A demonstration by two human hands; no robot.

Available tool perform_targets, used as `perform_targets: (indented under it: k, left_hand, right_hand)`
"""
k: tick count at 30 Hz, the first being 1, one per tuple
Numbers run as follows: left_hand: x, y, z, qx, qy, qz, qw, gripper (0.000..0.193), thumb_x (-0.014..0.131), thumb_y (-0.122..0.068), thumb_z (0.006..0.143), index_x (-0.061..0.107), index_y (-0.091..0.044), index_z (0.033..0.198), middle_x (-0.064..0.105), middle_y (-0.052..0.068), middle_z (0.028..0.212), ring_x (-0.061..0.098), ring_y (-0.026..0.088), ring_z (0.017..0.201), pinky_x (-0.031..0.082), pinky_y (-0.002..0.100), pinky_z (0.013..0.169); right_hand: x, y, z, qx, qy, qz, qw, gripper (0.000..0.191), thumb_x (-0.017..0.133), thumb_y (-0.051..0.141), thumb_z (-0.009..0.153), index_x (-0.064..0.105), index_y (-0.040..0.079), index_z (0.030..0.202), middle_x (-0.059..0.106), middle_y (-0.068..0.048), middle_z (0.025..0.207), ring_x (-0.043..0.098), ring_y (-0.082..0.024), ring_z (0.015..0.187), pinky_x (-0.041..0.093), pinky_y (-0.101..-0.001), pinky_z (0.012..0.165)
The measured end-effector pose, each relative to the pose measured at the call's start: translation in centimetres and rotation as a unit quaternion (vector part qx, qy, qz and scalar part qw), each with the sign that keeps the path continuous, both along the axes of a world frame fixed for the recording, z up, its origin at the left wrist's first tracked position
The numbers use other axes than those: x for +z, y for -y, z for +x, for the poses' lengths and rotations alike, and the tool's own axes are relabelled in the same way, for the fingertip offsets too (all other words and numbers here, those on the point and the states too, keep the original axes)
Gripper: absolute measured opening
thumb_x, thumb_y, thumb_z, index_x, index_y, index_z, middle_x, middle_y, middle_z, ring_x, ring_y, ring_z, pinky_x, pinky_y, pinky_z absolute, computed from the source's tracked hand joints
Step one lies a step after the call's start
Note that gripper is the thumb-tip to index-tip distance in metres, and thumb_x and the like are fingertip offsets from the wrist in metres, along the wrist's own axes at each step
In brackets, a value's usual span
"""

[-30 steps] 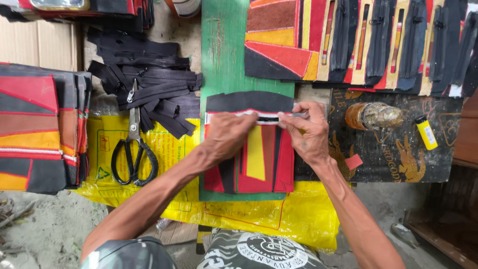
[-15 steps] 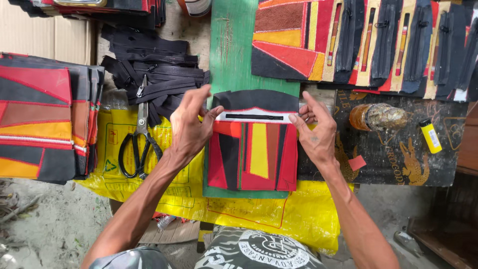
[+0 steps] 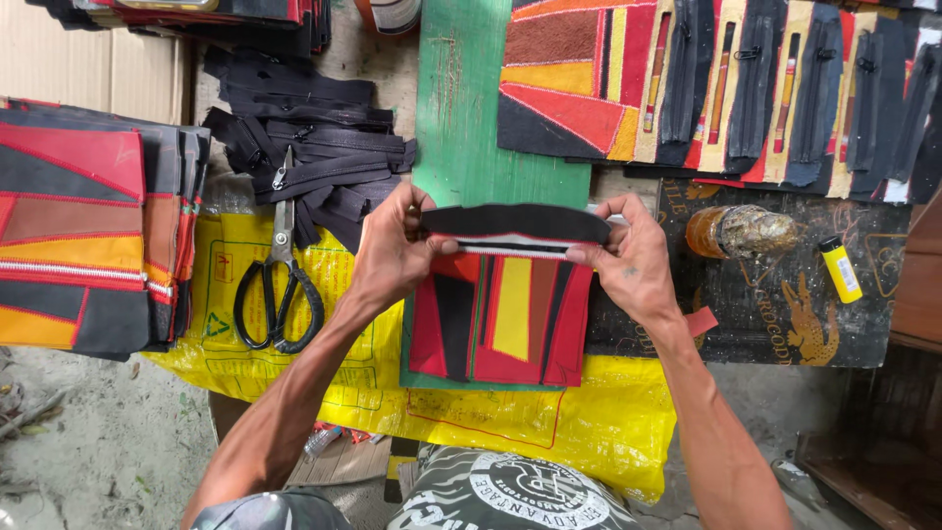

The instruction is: The person applies glue from a jar along the edge of a black zipper, then aligns and presses the zipper onto the top edge of a colorful patchwork fabric panel, smoothing it in place by hand. They then pick up and reposition the panel on the work table.

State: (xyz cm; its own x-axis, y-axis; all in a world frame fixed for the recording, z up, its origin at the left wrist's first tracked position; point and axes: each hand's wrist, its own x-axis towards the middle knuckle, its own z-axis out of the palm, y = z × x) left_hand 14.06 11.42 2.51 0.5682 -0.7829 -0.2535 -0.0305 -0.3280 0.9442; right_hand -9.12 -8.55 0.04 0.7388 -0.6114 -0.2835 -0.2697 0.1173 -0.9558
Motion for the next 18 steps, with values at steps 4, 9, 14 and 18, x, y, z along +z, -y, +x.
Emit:
perform_targets:
  k: [4,9,14,18]
  left_hand:
    - [1.1,-0.3,-0.8,-0.006,0.006,-0.007,1.000,0.031,0.080,0.004,0.083,0.054,-0.003,0.098,0.074,0.006,0.085,0.071,0.006,0.083,0.058,0.024,0.068]
    - [6.5,-0.5,-1.2,-0.023,0.202,-0.044,0.978,0.033,0.083,0.002,0.081,0.062,-0.001,0.107,0.073,0.010,0.083,0.071,0.016,0.076,0.055,0.031,0.067]
    - [11.4,-2.8,-0.7,-0.092,0.440,-0.229,0.863,0.027,0.073,0.006,0.073,0.063,-0.003,0.097,0.074,0.011,0.106,0.073,0.032,0.100,0.054,0.045,0.090]
    - [8.1,-3.9,-0.6,-0.154,0.505,-0.169,0.833,0.033,0.070,0.001,0.067,0.064,-0.004,0.099,0.074,0.012,0.111,0.069,0.033,0.105,0.048,0.048,0.093]
  right_hand:
    - [2.1,-1.2,-0.1,0.018,0.014,-0.020,1.000,0.042,0.074,-0.011,0.086,0.052,0.001,0.119,0.072,-0.009,0.100,0.070,-0.011,0.093,0.059,-0.0252,0.081]
    - [7.8,-1.2,-0.4,0.008,0.054,-0.125,0.991,0.041,0.069,-0.009,0.092,0.059,-0.001,0.131,0.071,-0.009,0.115,0.070,-0.012,0.103,0.061,-0.0272,0.089]
    - [13.0,-1.8,-2.4,-0.001,0.106,-0.438,0.893,0.023,0.075,-0.005,0.092,0.067,0.003,0.112,0.073,-0.010,0.108,0.071,-0.018,0.099,0.058,-0.0325,0.085]
    - [9.9,-3.1,-1.9,0.052,0.110,-0.556,0.822,0.027,0.071,-0.007,0.081,0.066,0.006,0.104,0.071,-0.012,0.115,0.064,-0.033,0.115,0.052,-0.0442,0.101]
